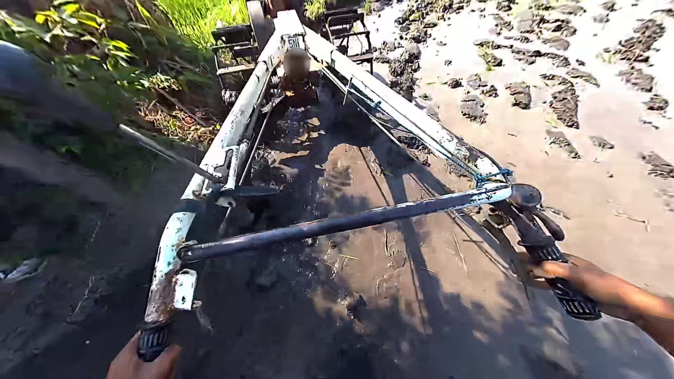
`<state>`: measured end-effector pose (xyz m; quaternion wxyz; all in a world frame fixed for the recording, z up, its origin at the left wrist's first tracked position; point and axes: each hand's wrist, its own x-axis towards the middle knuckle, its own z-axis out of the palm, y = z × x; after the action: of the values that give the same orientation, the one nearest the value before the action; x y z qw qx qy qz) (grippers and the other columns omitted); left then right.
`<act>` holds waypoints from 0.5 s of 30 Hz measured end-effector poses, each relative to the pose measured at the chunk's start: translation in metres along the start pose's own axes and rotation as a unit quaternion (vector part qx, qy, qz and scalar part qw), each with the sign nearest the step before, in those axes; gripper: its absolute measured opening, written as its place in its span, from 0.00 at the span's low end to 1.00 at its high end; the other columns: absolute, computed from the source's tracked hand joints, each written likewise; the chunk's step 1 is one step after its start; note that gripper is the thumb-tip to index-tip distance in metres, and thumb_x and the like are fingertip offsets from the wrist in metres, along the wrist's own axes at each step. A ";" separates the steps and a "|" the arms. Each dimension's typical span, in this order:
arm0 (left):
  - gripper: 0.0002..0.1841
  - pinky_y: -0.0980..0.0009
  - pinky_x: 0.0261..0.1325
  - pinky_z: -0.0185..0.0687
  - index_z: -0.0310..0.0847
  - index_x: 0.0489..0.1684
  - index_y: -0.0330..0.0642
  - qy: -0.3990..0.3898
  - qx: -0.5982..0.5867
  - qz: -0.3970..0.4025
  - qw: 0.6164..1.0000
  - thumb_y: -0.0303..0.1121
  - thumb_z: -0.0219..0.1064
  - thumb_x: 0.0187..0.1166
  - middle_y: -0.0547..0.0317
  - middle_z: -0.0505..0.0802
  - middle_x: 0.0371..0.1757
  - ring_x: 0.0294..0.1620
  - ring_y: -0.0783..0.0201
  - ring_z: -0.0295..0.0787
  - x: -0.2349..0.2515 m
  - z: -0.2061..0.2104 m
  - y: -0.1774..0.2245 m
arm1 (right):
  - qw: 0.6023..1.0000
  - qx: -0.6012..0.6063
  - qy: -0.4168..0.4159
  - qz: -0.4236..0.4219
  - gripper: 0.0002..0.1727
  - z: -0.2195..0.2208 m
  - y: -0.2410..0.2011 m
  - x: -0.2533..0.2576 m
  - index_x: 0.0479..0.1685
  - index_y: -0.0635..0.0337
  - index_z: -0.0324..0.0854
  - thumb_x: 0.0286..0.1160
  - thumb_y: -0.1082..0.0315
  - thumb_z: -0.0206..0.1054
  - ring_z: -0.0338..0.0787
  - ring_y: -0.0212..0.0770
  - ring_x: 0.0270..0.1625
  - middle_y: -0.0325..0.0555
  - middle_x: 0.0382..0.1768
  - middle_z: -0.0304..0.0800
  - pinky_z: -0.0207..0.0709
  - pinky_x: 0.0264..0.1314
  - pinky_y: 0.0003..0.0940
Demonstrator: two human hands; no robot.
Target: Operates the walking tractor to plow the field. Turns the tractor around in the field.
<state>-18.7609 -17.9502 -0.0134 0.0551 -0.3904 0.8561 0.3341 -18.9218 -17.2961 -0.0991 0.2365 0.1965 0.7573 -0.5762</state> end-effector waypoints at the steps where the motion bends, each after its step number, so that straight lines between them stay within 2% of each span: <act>1: 0.26 0.57 0.37 0.85 0.71 0.67 0.25 0.008 0.002 0.005 1.000 0.27 0.68 0.68 0.46 0.86 0.40 0.29 0.60 0.85 0.017 0.001 0.011 | 0.997 -0.044 0.059 0.002 0.15 0.012 -0.021 0.007 0.55 0.67 0.76 0.73 0.68 0.60 0.86 0.32 0.29 0.39 0.30 0.84 0.84 0.36 0.32; 2: 0.26 0.51 0.39 0.85 0.72 0.67 0.26 0.023 0.012 0.013 1.000 0.28 0.69 0.68 0.41 0.87 0.41 0.31 0.53 0.87 0.035 0.000 0.017 | 0.992 -0.077 0.103 0.008 0.10 0.023 -0.039 0.018 0.50 0.69 0.77 0.80 0.69 0.59 0.82 0.33 0.22 0.40 0.24 0.80 0.81 0.29 0.32; 3: 0.28 0.41 0.45 0.84 0.73 0.69 0.25 0.049 0.030 0.030 0.998 0.29 0.71 0.69 0.32 0.88 0.45 0.39 0.42 0.88 0.055 -0.002 0.020 | 0.988 -0.096 0.117 0.009 0.09 0.035 -0.053 0.028 0.45 0.67 0.77 0.81 0.68 0.59 0.80 0.32 0.18 0.38 0.19 0.78 0.80 0.24 0.30; 4: 0.32 0.31 0.55 0.79 0.71 0.73 0.24 0.084 0.053 0.061 0.993 0.31 0.74 0.69 0.23 0.88 0.52 0.50 0.30 0.88 0.074 -0.008 0.021 | 0.988 -0.103 0.116 0.009 0.09 0.051 -0.067 0.034 0.44 0.65 0.77 0.82 0.67 0.58 0.79 0.31 0.17 0.37 0.18 0.76 0.79 0.23 0.29; 5: 0.37 0.27 0.61 0.75 0.68 0.76 0.23 0.133 0.076 0.120 0.981 0.33 0.77 0.67 0.18 0.86 0.59 0.59 0.24 0.85 0.097 -0.016 0.020 | 0.988 -0.104 0.117 0.009 0.10 0.069 -0.080 0.039 0.44 0.66 0.77 0.83 0.66 0.59 0.79 0.31 0.17 0.37 0.18 0.76 0.79 0.24 0.29; 6: 0.44 0.26 0.69 0.71 0.64 0.80 0.22 0.180 0.088 0.192 0.961 0.37 0.80 0.64 0.16 0.81 0.67 0.68 0.20 0.79 0.121 -0.026 0.017 | 0.988 -0.104 0.114 0.015 0.12 0.088 -0.091 0.043 0.48 0.67 0.77 0.85 0.65 0.59 0.79 0.32 0.19 0.39 0.21 0.77 0.80 0.26 0.31; 7: 0.50 0.27 0.77 0.62 0.59 0.83 0.21 0.222 0.090 0.264 0.935 0.44 0.79 0.61 0.13 0.74 0.75 0.77 0.17 0.69 0.144 -0.039 0.022 | 0.988 -0.107 0.112 0.016 0.13 0.107 -0.100 0.047 0.50 0.68 0.76 0.86 0.63 0.59 0.80 0.33 0.20 0.40 0.22 0.77 0.80 0.27 0.33; 8: 0.53 0.28 0.81 0.57 0.57 0.84 0.19 0.248 0.077 0.320 0.911 0.49 0.76 0.62 0.10 0.68 0.79 0.80 0.15 0.63 0.161 -0.056 0.041 | 0.988 -0.106 0.110 0.014 0.14 0.129 -0.107 0.051 0.51 0.68 0.76 0.86 0.63 0.59 0.80 0.34 0.20 0.41 0.23 0.77 0.81 0.27 0.34; 9: 0.50 0.29 0.81 0.59 0.57 0.83 0.20 0.258 0.056 0.363 0.894 0.50 0.74 0.67 0.11 0.67 0.79 0.81 0.16 0.63 0.170 -0.072 0.074 | 0.989 -0.103 0.106 0.014 0.15 0.154 -0.117 0.053 0.53 0.69 0.76 0.87 0.62 0.59 0.80 0.35 0.21 0.43 0.25 0.78 0.81 0.28 0.36; 10: 0.44 0.31 0.79 0.62 0.60 0.82 0.21 0.245 0.025 0.398 0.884 0.47 0.73 0.72 0.13 0.69 0.78 0.78 0.20 0.67 0.175 -0.086 0.112 | 0.990 -0.107 0.092 0.008 0.15 0.179 -0.125 0.054 0.55 0.69 0.76 0.88 0.62 0.58 0.80 0.36 0.22 0.43 0.26 0.78 0.81 0.29 0.36; 12: 0.34 0.37 0.80 0.66 0.70 0.77 0.26 0.196 -0.017 0.461 0.866 0.48 0.63 0.81 0.24 0.78 0.76 0.78 0.32 0.73 0.202 -0.098 0.184 | 0.993 -0.103 0.062 -0.002 0.16 0.230 -0.140 0.056 0.60 0.68 0.75 0.86 0.63 0.59 0.81 0.36 0.22 0.44 0.27 0.78 0.82 0.29 0.38; 14: 0.30 0.38 0.75 0.73 0.79 0.69 0.30 0.119 -0.009 0.461 0.879 0.51 0.49 0.90 0.32 0.87 0.67 0.71 0.39 0.84 0.247 -0.092 0.237 | 0.994 -0.101 0.033 -0.005 0.18 0.279 -0.151 0.063 0.60 0.69 0.74 0.84 0.62 0.61 0.83 0.40 0.23 0.47 0.28 0.81 0.84 0.32 0.42; 15: 0.32 0.34 0.70 0.75 0.83 0.63 0.30 0.083 0.018 0.423 0.902 0.53 0.44 0.93 0.32 0.90 0.61 0.65 0.38 0.87 0.270 -0.087 0.254 | 0.994 -0.107 0.020 -0.010 0.19 0.304 -0.159 0.067 0.60 0.69 0.75 0.82 0.61 0.62 0.84 0.41 0.25 0.48 0.29 0.82 0.84 0.34 0.44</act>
<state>-19.1114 -18.0544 0.0923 -0.1557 -0.0167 0.9480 0.2769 -19.0268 -17.6296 -0.0825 0.2348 0.1737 0.8211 -0.4904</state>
